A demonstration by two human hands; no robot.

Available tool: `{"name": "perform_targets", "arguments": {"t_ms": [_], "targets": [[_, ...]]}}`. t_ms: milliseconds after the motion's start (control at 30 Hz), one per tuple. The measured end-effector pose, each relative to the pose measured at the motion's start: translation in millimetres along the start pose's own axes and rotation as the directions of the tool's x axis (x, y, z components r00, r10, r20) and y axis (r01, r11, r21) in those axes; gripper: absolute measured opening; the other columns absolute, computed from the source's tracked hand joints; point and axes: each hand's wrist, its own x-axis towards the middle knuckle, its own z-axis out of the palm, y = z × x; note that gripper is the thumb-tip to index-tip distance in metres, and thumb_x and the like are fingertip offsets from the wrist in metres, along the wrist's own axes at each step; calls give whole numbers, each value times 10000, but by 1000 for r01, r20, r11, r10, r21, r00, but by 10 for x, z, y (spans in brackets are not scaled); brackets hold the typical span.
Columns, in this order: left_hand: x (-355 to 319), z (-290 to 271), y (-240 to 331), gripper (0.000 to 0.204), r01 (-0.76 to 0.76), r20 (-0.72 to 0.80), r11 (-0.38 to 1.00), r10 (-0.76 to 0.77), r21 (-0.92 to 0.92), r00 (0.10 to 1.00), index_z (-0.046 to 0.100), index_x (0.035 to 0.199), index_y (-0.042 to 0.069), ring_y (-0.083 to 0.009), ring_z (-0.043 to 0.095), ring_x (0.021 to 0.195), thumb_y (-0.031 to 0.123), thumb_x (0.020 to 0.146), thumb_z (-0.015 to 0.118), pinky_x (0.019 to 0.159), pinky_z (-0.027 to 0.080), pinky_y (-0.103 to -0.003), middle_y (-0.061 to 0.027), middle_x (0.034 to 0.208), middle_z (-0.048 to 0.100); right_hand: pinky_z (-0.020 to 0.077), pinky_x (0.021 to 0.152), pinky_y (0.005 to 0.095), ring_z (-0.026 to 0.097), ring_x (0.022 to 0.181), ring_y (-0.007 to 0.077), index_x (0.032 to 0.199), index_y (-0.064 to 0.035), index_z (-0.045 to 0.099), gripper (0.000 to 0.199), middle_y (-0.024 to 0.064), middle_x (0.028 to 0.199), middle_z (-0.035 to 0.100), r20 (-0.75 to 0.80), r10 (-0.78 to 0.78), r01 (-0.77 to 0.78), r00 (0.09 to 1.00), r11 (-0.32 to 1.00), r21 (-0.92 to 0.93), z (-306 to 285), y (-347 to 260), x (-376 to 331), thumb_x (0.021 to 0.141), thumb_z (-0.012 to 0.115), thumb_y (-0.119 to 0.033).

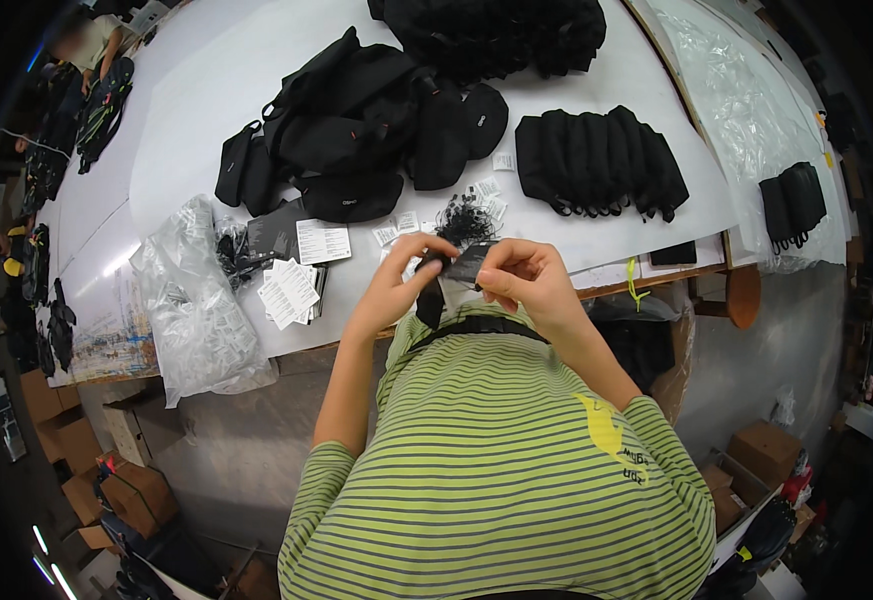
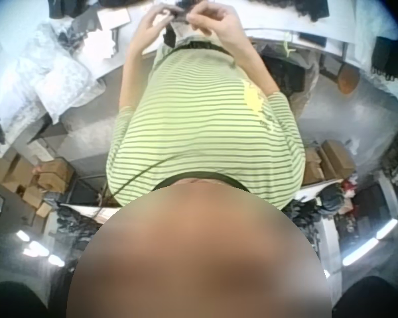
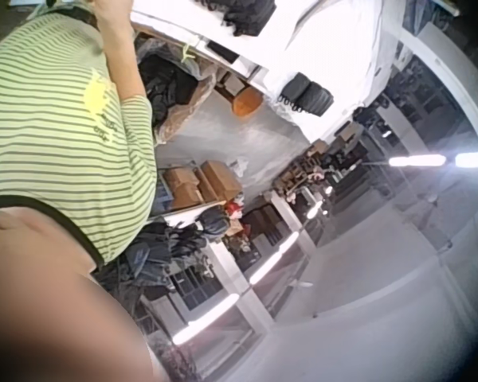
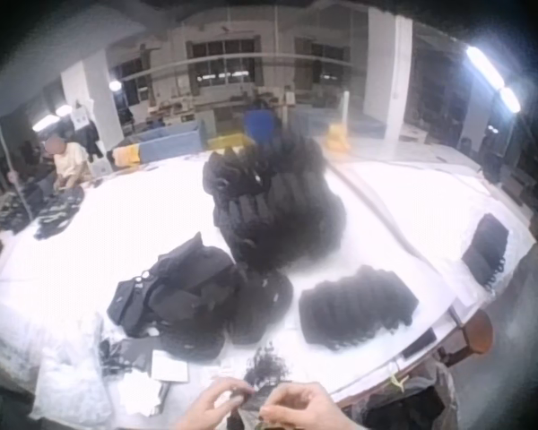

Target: The person is inserting labels and tags into small black pouches and organizing them.

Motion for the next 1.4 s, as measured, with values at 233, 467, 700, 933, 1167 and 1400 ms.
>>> {"name": "perform_targets", "arguments": {"t_ms": [233,467,700,933,1167,1400], "targets": [[-213,-41,-163,273,154,214,988,-149,-11,965,580,931,34,-193,492,931,24,686,460,863,380,-297,-48,916,563,371,452,175,495,518,47,775,-23,604,119,27,637,592,-45,-18,20,999,999,36,-20,-7,-74,805,685,-106],[-430,-477,-174,261,134,137,858,-229,496,964,606,908,78,-225,419,953,190,684,678,916,282,-337,-22,898,559,386,475,180,489,519,52,779,-28,605,117,29,655,591,-56,-37,43,998,993,108,-13,21,-68,817,677,-112],[-640,-656,-154,339,340,-12,831,-373,440,928,636,895,47,-240,489,901,212,638,783,837,401,-351,-65,865,550,383,478,183,485,516,60,794,-22,605,116,36,663,589,-102,-73,83,992,991,106,-63,24,-54,824,665,-116],[-707,-557,-83,303,369,-58,886,-368,280,928,601,848,13,-163,500,761,141,642,782,688,432,-283,-50,789,535,388,518,189,490,553,58,787,-26,603,89,30,679,585,-93,-91,105,991,982,159,-150,-40,-54,821,653,-91],[-664,-328,98,330,279,10,958,-280,68,960,474,741,-8,-141,443,688,85,628,770,644,377,-253,-20,701,466,382,626,210,511,719,96,759,-3,601,73,55,785,563,28,-409,410,912,911,-42,-280,-143,-52,798,637,-53],[-678,-271,195,274,111,30,990,-114,85,993,506,680,-13,-132,473,665,47,613,765,612,372,-256,-42,691,512,326,978,344,475,1110,224,996,-35,641,230,104,1084,596,148,-486,480,861,684,-549,-189,-187,86,790,572,-108]]}}
